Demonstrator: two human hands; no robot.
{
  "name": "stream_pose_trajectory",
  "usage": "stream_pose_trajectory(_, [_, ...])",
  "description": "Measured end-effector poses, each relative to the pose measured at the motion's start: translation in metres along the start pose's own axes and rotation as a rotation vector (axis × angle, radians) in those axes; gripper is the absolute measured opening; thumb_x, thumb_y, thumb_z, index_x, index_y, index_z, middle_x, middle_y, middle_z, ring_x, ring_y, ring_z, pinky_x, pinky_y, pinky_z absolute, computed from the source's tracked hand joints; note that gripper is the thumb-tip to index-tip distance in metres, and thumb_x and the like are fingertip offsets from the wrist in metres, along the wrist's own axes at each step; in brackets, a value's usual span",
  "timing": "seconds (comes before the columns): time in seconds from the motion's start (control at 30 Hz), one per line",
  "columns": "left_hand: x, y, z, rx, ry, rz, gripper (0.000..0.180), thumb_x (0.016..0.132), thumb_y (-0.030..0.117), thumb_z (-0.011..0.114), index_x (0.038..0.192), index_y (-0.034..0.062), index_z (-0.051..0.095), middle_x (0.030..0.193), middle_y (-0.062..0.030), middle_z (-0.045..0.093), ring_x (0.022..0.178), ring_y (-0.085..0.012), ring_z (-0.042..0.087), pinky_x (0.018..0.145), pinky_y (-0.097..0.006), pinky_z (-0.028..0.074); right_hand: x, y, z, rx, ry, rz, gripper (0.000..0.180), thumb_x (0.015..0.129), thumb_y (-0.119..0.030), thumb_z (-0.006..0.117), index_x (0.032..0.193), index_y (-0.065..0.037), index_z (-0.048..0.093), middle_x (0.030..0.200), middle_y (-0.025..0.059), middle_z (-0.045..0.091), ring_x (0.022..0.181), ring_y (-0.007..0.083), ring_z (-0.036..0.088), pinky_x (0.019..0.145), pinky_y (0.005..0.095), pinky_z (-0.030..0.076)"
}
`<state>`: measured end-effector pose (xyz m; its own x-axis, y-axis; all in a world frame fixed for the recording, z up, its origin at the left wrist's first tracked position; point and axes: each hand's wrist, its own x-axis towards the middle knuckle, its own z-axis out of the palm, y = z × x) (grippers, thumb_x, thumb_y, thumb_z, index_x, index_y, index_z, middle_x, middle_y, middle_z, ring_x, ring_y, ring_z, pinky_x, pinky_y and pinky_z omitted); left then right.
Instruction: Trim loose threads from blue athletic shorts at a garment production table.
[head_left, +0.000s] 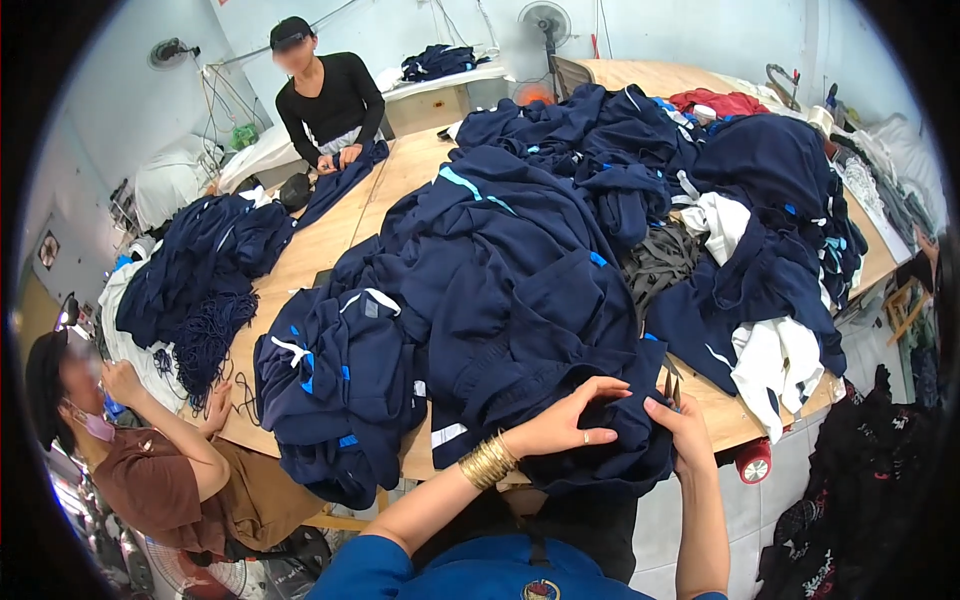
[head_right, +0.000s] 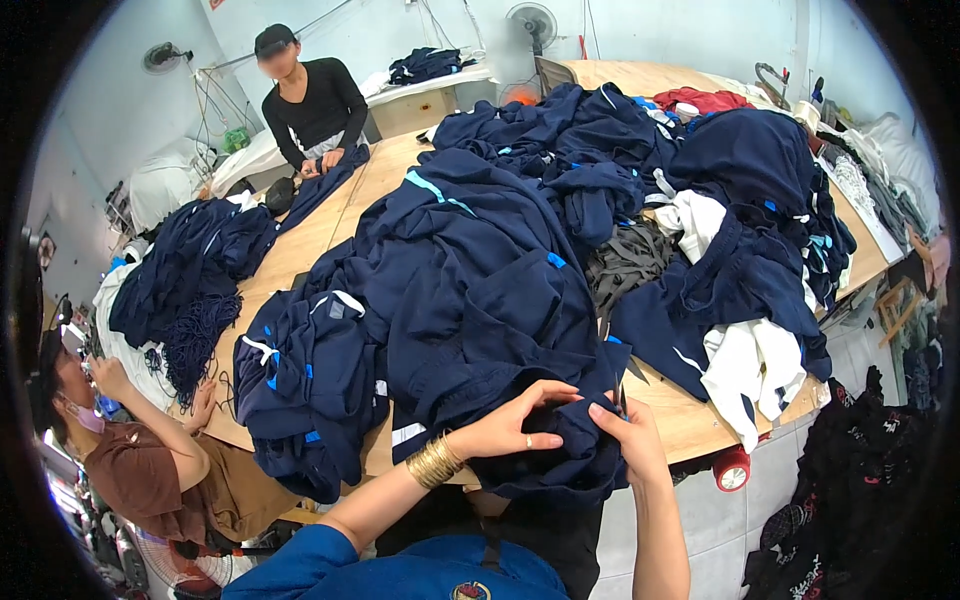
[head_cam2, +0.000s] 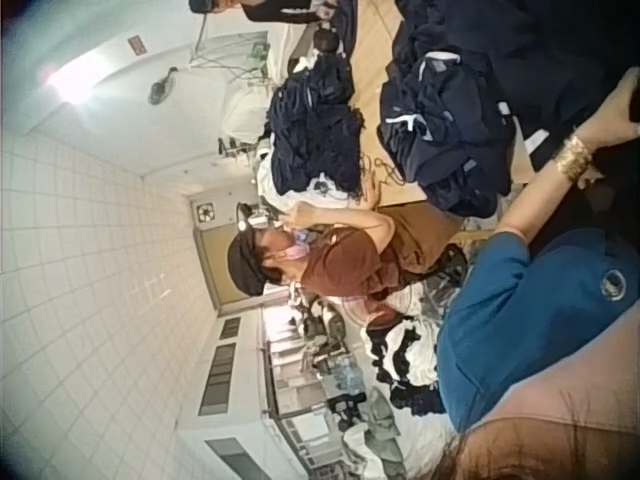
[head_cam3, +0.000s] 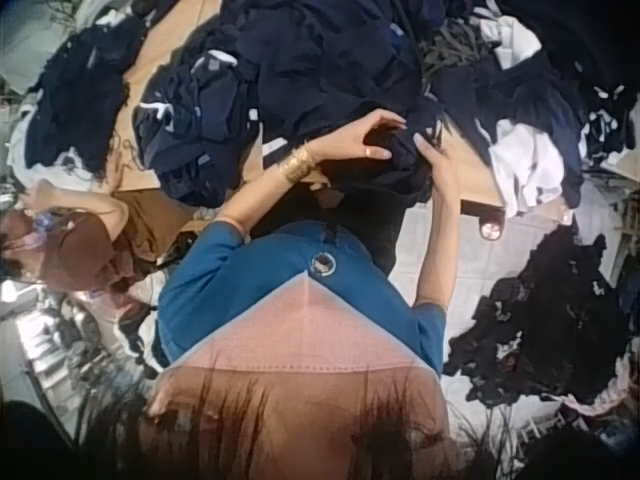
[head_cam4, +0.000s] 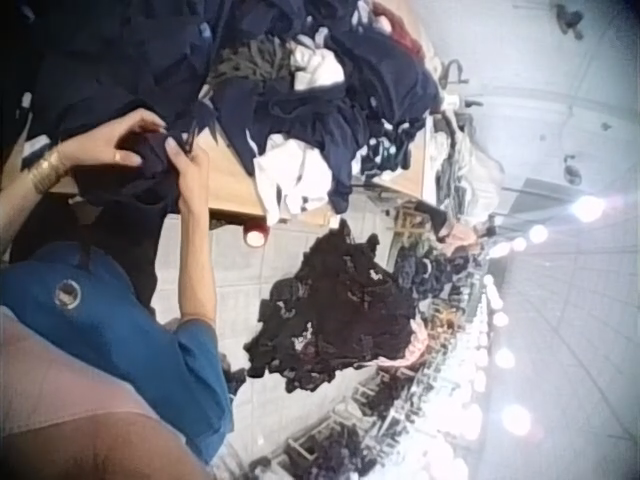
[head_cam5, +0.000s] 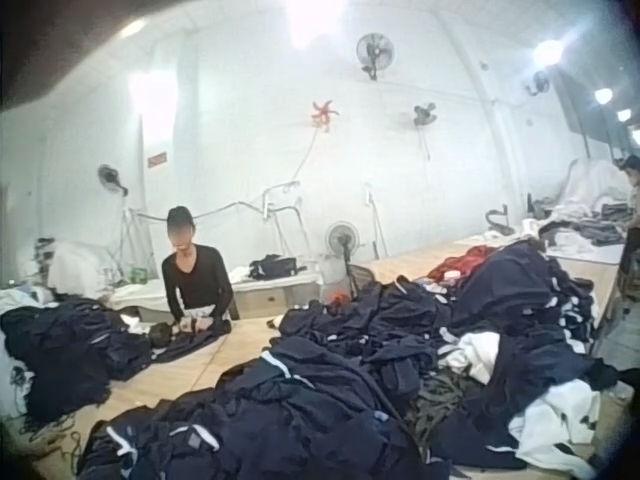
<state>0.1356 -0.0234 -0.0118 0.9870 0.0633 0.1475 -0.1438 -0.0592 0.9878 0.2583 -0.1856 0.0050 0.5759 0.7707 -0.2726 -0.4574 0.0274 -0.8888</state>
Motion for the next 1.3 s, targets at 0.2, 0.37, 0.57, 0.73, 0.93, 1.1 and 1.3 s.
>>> stream_pose_trajectory(0.2, [0.011, 0.01, -0.016, 0.219, 0.012, 0.071, 0.023, 0.079, 0.012, 0.064, 0.097, 0.0024, 0.055, 0.096, -0.009, 0.059, 0.092, -0.0185, 0.054, 0.083, -0.029, 0.041, -0.001, -0.015, 0.006, 0.157, 0.011, 0.181, 0.016, 0.081, -0.011, 0.064, 0.094, -0.003, 0.058, 0.084, 0.0032, 0.062, 0.073, 0.0108, 0.061, 0.067, 0.0234, 0.049])
stream_pose_trajectory(0.37, [0.014, 0.022, -0.01, 0.326, 0.11, -0.13, 0.021, 0.08, 0.018, 0.065, 0.089, 0.0004, 0.058, 0.077, -0.0086, 0.061, 0.072, -0.0135, 0.058, 0.068, -0.026, 0.046, 0.026, 0.014, -0.021, -0.773, 0.018, -0.196, 0.015, 0.079, -0.019, 0.065, 0.08, -0.005, 0.06, 0.074, 0.0061, 0.063, 0.068, 0.0144, 0.061, 0.059, 0.0269, 0.044])
stream_pose_trajectory(0.57, [0.013, 0.015, -0.012, 0.29, 0.113, -0.228, 0.021, 0.08, 0.017, 0.065, 0.087, -0.0011, 0.059, 0.075, -0.0068, 0.061, 0.071, -0.0118, 0.057, 0.068, -0.024, 0.045, -0.014, 0.006, 0.0, -0.976, 0.516, -0.593, 0.016, 0.069, -0.004, 0.07, 0.075, -0.003, 0.056, 0.084, 0.0062, 0.06, 0.07, 0.0236, 0.06, 0.056, 0.0311, 0.044])
stream_pose_trajectory(0.73, [0.011, 0.024, -0.013, 0.175, 0.059, -0.279, 0.019, 0.079, 0.014, 0.066, 0.087, -0.0015, 0.059, 0.076, -0.0027, 0.06, 0.073, -0.0075, 0.054, 0.069, -0.021, 0.044, -0.021, 0.012, 0.007, -0.715, 0.327, -0.647, 0.013, 0.07, 0.002, 0.067, 0.08, -0.001, 0.059, 0.083, 0.0036, 0.059, 0.07, 0.0164, 0.059, 0.058, 0.0252, 0.044])
stream_pose_trajectory(0.93, [0.005, 0.025, -0.015, 0.041, 0.02, -0.281, 0.018, 0.077, 0.008, 0.065, 0.09, -0.0024, 0.058, 0.083, 0.0003, 0.059, 0.078, -0.0056, 0.053, 0.074, -0.02, 0.043, -0.027, 0.019, 0.015, -0.661, 0.265, -0.553, 0.013, 0.071, 0.003, 0.066, 0.084, -0.001, 0.063, 0.085, 0.0056, 0.059, 0.08, 0.016, 0.059, 0.071, 0.025, 0.045])
stream_pose_trajectory(1.1, [-0.001, 0.025, -0.016, -0.007, 0.046, -0.299, 0.017, 0.075, 0.005, 0.062, 0.089, -0.0025, 0.058, 0.082, 0.0008, 0.059, 0.077, -0.0054, 0.053, 0.074, -0.019, 0.042, -0.026, 0.022, 0.014, -0.746, 0.291, -0.577, 0.006, 0.075, 0.002, 0.064, 0.079, 0.0, 0.059, 0.083, 0.0049, 0.059, 0.078, 0.0144, 0.058, 0.071, 0.0242, 0.044])
stream_pose_trajectory(1.3, [0.002, 0.021, -0.013, 0.098, 0.065, -0.276, 0.016, 0.075, 0.008, 0.061, 0.088, -0.0009, 0.058, 0.078, 0.0007, 0.059, 0.073, -0.0057, 0.052, 0.07, -0.019, 0.042, -0.03, 0.015, 0.017, -0.286, 0.149, -0.284, 0.006, 0.083, -0.008, 0.058, 0.081, -0.003, 0.057, 0.078, 0.0019, 0.055, 0.073, 0.008, 0.05, 0.065, 0.0205, 0.04])
